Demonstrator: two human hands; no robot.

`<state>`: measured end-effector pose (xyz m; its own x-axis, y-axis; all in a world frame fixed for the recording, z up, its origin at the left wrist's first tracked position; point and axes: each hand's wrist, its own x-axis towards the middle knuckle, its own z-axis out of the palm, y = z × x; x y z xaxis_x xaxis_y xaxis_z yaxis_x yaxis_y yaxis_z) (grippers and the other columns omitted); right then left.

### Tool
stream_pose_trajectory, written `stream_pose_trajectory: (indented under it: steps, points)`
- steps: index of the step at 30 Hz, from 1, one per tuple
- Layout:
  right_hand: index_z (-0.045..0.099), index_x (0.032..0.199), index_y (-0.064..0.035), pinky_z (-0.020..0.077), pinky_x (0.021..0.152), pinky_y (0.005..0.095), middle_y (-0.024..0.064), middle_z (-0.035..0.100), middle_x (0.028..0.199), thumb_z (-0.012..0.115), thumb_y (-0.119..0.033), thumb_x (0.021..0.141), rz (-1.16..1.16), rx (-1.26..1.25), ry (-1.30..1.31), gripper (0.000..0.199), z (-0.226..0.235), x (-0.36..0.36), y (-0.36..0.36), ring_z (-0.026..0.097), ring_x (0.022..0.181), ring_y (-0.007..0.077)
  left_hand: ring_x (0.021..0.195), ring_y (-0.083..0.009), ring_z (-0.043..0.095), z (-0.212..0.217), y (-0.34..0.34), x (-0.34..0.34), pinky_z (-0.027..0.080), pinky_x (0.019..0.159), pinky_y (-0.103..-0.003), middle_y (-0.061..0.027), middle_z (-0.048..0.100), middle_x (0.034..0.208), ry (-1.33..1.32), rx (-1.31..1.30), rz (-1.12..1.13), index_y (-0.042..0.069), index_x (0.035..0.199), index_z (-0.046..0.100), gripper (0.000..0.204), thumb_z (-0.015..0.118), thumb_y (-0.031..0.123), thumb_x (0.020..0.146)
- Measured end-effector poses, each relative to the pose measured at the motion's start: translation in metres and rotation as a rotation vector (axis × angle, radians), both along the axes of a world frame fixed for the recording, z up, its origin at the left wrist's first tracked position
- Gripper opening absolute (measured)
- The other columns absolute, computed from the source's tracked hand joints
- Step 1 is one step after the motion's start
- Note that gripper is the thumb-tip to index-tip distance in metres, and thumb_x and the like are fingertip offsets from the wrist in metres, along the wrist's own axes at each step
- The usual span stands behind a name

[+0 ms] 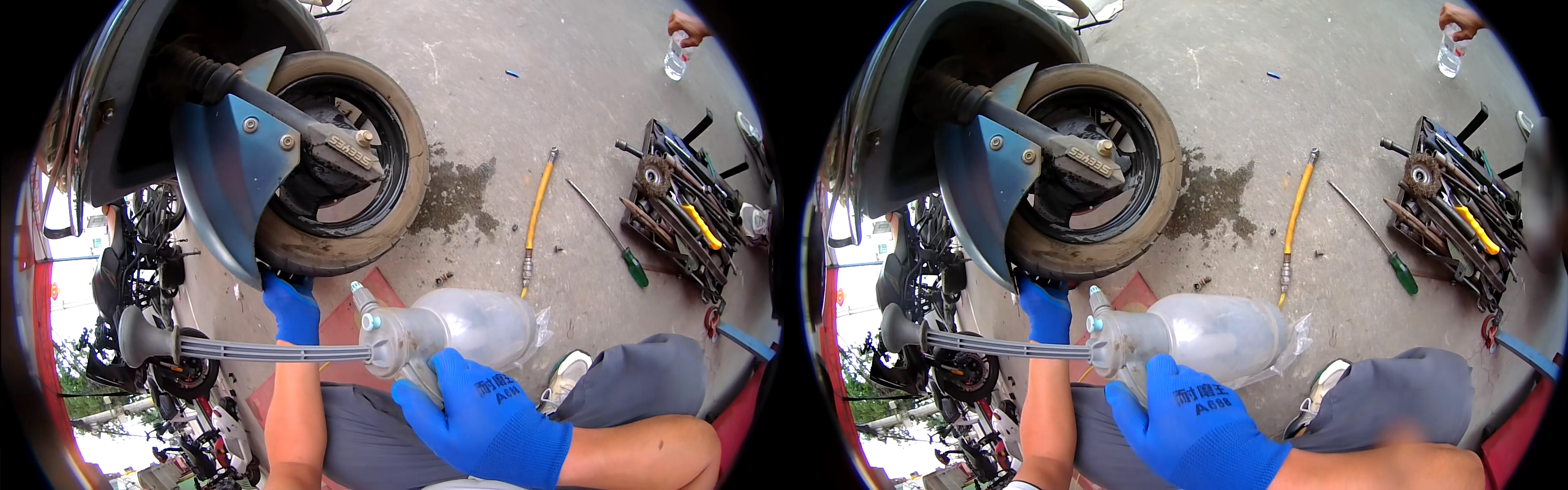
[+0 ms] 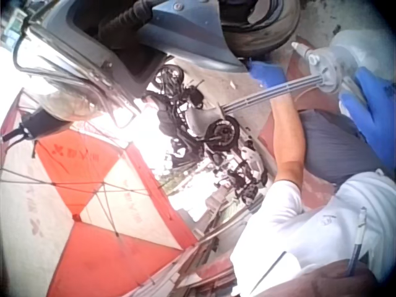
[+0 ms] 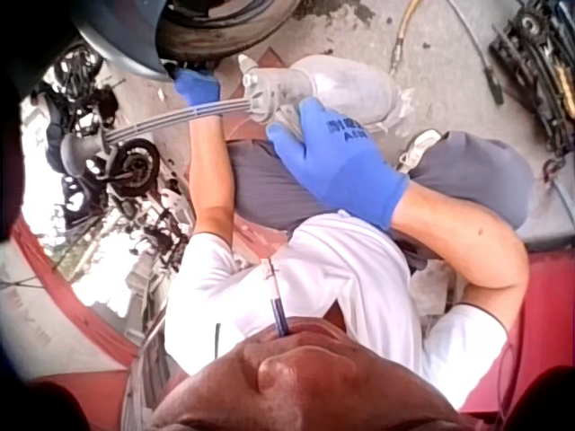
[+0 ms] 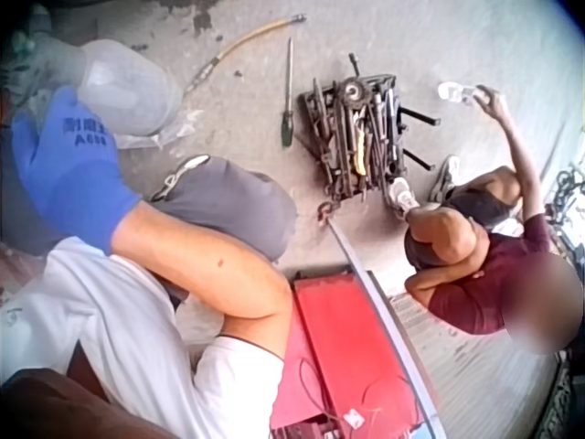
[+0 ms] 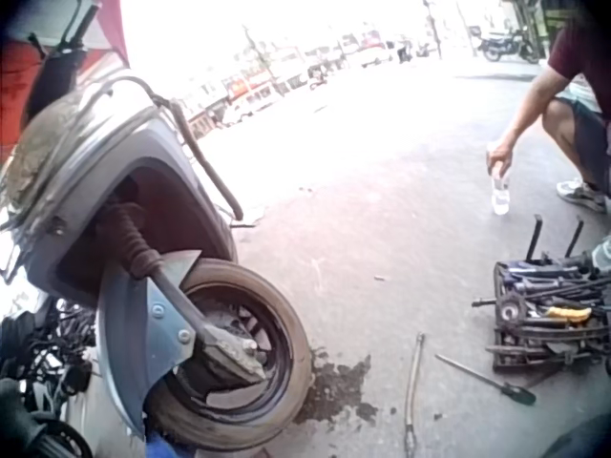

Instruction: The person sits on the ground and uses a spray gun to clean the front wheel and brake disc of a blue motorcycle. They rotate the wheel with their hand to access different areas while spraying. A second person sits nearby holding a water bottle.

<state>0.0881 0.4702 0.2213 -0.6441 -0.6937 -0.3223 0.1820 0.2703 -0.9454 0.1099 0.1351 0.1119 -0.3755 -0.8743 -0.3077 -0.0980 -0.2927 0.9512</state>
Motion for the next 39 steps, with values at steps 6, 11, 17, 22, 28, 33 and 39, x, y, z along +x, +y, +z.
stream_pose_trajectory:
  steps: [6,11,17,22,28,33,39]
  points:
    - [0.050,0.089,0.0009,0.0455,0.062,0.0489,0.0246,0.058,0.076,0.059,-0.030,0.091,-0.018,0.012,-0.050,0.032,0.001,-0.003,-0.002,0.059,0.070,0.0419,0.130,-0.0379,0.041,0.006,0.032,-0.007,0.037,0.105,-0.058,-0.0119,0.040,0.145,-0.139,0.327,-0.108,0.015,0.143,0.038,0.059,0.039,0.052,0.098]
    - [0.051,0.091,-0.0001,0.0461,0.065,0.0497,0.0254,0.061,0.080,0.058,-0.034,0.091,-0.138,0.042,0.083,0.034,-0.013,0.019,-0.007,0.060,0.075,0.0430,0.132,-0.0355,0.038,0.002,0.013,-0.004,0.039,0.103,-0.059,-0.0110,0.036,0.148,0.034,0.397,-0.158,0.016,0.144,0.037,0.060,0.037,0.053,0.098]
    - [0.049,0.088,0.0037,0.0447,0.055,0.0470,0.0235,0.054,0.068,0.063,-0.022,0.090,0.015,-0.012,0.049,0.030,-0.012,0.002,0.000,0.058,0.061,0.0405,0.128,-0.0318,0.044,0.008,0.015,-0.009,0.040,0.103,-0.055,-0.0098,0.041,0.144,-0.001,0.287,-0.077,0.016,0.141,0.041,0.056,0.039,0.052,0.098]
    - [0.050,0.088,0.0031,0.0451,0.055,0.0473,0.0230,0.054,0.066,0.063,-0.022,0.090,-0.013,-0.025,0.069,0.029,-0.013,0.006,-0.001,0.058,0.061,0.0405,0.121,-0.0290,0.050,0.001,0.000,0.001,0.039,0.104,-0.050,-0.0085,0.048,0.138,0.005,0.114,-0.130,0.016,0.137,0.046,0.050,0.044,0.047,0.098]
    - [0.051,0.090,0.0022,0.0457,0.059,0.0482,0.0243,0.057,0.072,0.061,-0.026,0.090,-0.042,0.005,0.042,0.030,-0.010,0.007,-0.003,0.059,0.067,0.0418,0.127,-0.0312,0.046,-0.007,0.003,0.000,0.040,0.104,-0.054,-0.0095,0.047,0.140,0.035,0.215,-0.126,0.016,0.138,0.045,0.052,0.041,0.049,0.098]
    - [0.050,0.089,0.0032,0.0458,0.055,0.0473,0.0238,0.055,0.068,0.064,-0.023,0.089,0.023,-0.017,0.118,0.030,-0.013,0.005,0.000,0.059,0.062,0.0410,0.128,-0.0350,0.043,0.001,0.012,-0.004,0.039,0.104,-0.057,-0.0118,0.043,0.142,0.020,0.384,-0.117,0.015,0.141,0.043,0.055,0.044,0.048,0.096]
    - [0.050,0.089,0.0030,0.0453,0.055,0.0481,0.0233,0.055,0.068,0.063,-0.023,0.090,-0.019,0.009,0.071,0.029,-0.011,0.006,-0.002,0.059,0.062,0.0410,0.131,-0.0351,0.041,0.007,0.010,-0.006,0.040,0.103,-0.060,-0.0114,0.039,0.145,0.029,0.308,-0.169,0.016,0.144,0.037,0.056,0.036,0.049,0.099]
